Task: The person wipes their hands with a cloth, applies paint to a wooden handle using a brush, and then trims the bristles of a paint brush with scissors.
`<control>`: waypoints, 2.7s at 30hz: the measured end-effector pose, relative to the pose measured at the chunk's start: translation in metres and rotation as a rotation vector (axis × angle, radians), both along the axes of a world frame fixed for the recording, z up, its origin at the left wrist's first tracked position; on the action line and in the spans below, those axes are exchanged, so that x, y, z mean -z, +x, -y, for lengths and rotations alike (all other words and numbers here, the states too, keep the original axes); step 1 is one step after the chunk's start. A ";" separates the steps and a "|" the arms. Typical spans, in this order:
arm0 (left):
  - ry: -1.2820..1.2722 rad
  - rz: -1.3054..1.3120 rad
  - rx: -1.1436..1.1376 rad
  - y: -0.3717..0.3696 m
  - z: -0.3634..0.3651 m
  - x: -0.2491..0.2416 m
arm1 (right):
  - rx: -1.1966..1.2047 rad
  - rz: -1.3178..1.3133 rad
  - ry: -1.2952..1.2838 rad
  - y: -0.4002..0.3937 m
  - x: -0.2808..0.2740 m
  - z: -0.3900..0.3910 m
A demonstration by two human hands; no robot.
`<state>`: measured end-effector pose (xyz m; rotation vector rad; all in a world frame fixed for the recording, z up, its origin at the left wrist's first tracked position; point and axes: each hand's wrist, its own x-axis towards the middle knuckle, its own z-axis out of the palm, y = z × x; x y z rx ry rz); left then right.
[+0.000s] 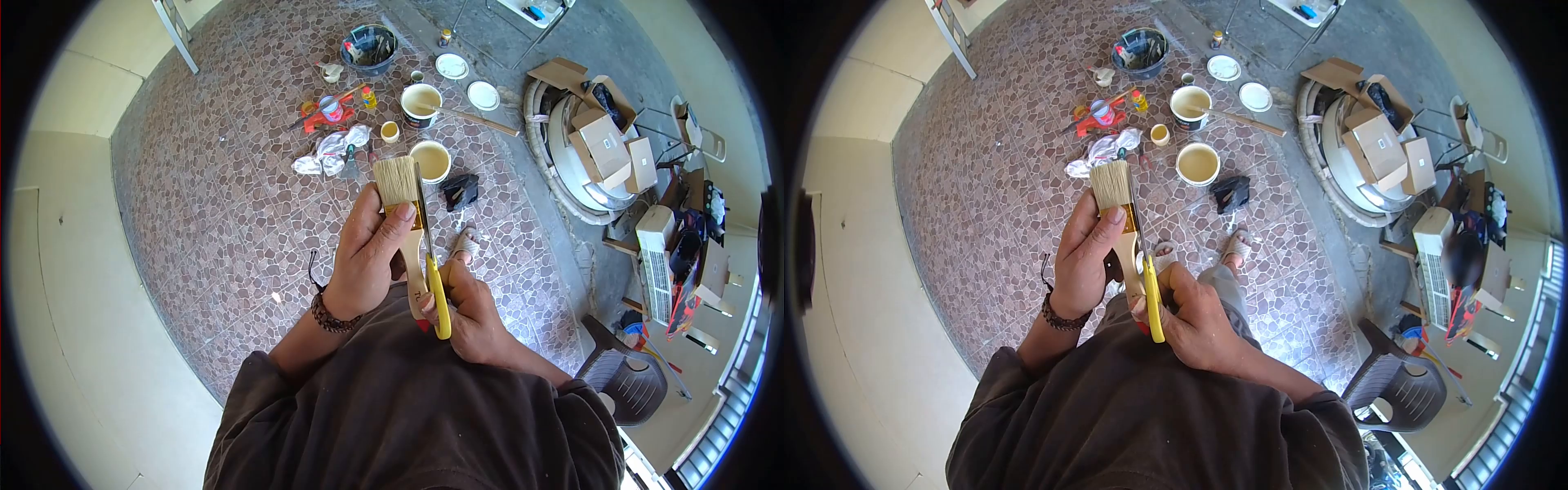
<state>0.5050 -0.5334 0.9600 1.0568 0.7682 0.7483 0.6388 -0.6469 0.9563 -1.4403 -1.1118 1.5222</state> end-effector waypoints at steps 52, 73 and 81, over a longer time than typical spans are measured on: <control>-0.005 0.021 0.046 -0.003 0.013 0.002 | 0.139 0.012 0.110 -0.010 0.010 0.005; -0.024 0.067 0.039 -0.003 0.021 0.000 | 0.217 0.043 0.107 -0.013 0.015 0.009; -0.016 0.058 0.002 0.000 0.026 -0.004 | 0.196 0.098 0.099 -0.007 0.013 0.012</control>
